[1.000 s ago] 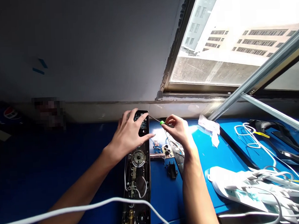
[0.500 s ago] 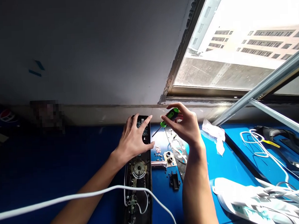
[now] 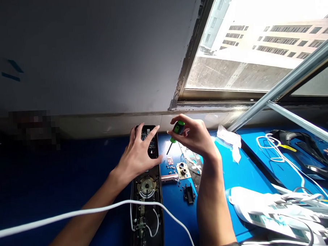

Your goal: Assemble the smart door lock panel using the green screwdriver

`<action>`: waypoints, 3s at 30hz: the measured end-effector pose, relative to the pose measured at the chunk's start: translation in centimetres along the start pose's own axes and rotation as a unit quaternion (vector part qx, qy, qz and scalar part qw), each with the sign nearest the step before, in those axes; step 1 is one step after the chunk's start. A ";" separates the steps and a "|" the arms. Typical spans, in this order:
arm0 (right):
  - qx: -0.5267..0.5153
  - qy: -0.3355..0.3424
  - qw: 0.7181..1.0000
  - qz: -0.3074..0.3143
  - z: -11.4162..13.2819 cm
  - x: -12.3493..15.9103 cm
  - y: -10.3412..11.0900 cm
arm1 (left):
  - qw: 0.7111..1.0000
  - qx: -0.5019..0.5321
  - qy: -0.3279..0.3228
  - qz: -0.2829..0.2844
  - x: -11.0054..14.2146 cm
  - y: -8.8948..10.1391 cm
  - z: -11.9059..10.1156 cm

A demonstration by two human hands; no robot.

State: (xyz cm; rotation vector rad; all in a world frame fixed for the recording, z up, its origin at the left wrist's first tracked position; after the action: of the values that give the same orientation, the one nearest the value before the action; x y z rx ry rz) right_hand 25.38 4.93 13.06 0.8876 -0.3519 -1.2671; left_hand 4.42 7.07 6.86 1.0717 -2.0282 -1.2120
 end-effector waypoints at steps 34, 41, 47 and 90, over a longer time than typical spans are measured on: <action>-0.002 -0.002 0.993 0.117 -0.5 -1.7 -2.0 | 0.975 -0.020 -0.222 0.015 1.3 3.1 0.8; -0.007 -0.002 0.995 0.097 0.0 -1.2 -1.5 | 0.976 -0.014 -0.214 0.040 1.4 3.0 0.8; -0.075 0.025 0.995 -0.065 1.6 -0.6 -0.2 | 0.978 0.033 -0.192 0.071 1.8 4.0 1.3; -0.184 0.001 0.908 -0.376 0.5 -2.1 -0.9 | 0.962 0.183 -0.199 0.027 1.1 4.4 2.1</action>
State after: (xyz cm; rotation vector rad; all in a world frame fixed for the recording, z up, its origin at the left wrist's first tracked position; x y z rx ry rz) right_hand 23.78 6.68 13.19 0.7092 0.2700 -1.9607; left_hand 0.66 8.35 9.92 0.9813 -2.6538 -1.1169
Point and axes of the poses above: each hand's wrist, its own x-axis away from the middle knuckle, its own y-axis out of the back of the hand, z = x × y, the point moved 2 cm from there along -x, towards the middle knuckle, and after that the axes turned 14 degrees about z, right-handed, at the moved point
